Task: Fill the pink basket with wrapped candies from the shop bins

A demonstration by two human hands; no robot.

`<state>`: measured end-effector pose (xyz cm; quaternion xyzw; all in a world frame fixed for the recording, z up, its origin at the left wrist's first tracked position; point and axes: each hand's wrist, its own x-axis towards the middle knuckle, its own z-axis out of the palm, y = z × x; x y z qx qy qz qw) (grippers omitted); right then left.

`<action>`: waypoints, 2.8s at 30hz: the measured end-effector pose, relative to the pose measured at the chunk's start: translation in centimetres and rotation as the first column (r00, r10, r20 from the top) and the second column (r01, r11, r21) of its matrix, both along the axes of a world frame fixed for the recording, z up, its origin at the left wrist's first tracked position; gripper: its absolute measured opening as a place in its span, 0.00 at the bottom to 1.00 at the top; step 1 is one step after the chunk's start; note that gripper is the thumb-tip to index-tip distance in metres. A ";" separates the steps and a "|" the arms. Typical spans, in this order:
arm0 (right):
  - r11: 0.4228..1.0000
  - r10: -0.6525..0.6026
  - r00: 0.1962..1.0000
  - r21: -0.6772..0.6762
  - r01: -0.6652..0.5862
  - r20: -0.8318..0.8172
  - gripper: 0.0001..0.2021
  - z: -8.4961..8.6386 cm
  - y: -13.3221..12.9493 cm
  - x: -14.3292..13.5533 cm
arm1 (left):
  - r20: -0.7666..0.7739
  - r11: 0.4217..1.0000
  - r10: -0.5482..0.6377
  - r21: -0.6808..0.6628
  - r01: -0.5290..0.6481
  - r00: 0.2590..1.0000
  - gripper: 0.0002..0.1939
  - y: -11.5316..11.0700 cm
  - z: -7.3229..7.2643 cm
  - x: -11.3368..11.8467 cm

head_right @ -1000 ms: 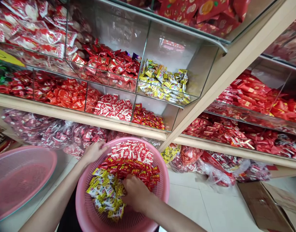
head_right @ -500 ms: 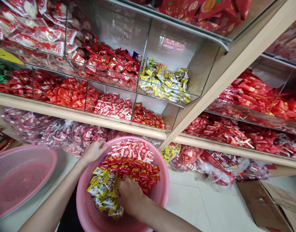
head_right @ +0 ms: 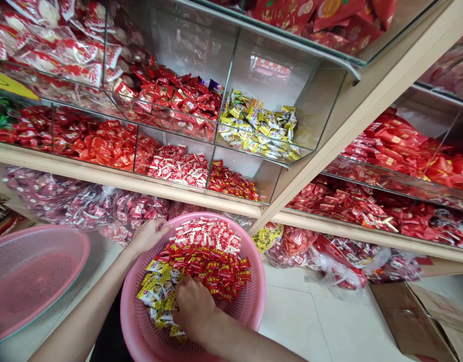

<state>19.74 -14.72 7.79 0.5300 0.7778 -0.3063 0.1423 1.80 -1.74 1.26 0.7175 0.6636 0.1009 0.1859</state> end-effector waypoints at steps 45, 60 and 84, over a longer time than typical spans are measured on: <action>0.982 -0.105 0.975 0.132 0.132 -0.196 0.08 -1.4 2.7 2.5 | 0.029 1.000 -0.003 0.015 0.002 1.000 0.18 0.0 -0.1 -0.1; 0.996 0.070 0.991 0.064 -0.063 -0.114 0.20 -0.6 -1.8 -1.9 | 0.046 1.000 -0.005 0.025 0.004 0.999 0.18 0.1 -0.5 -0.1; 0.997 0.025 0.995 0.081 -0.017 -0.095 0.23 -1.6 -2.4 -2.6 | 0.023 0.999 -0.010 0.031 0.009 1.000 0.19 0.1 -0.6 -0.2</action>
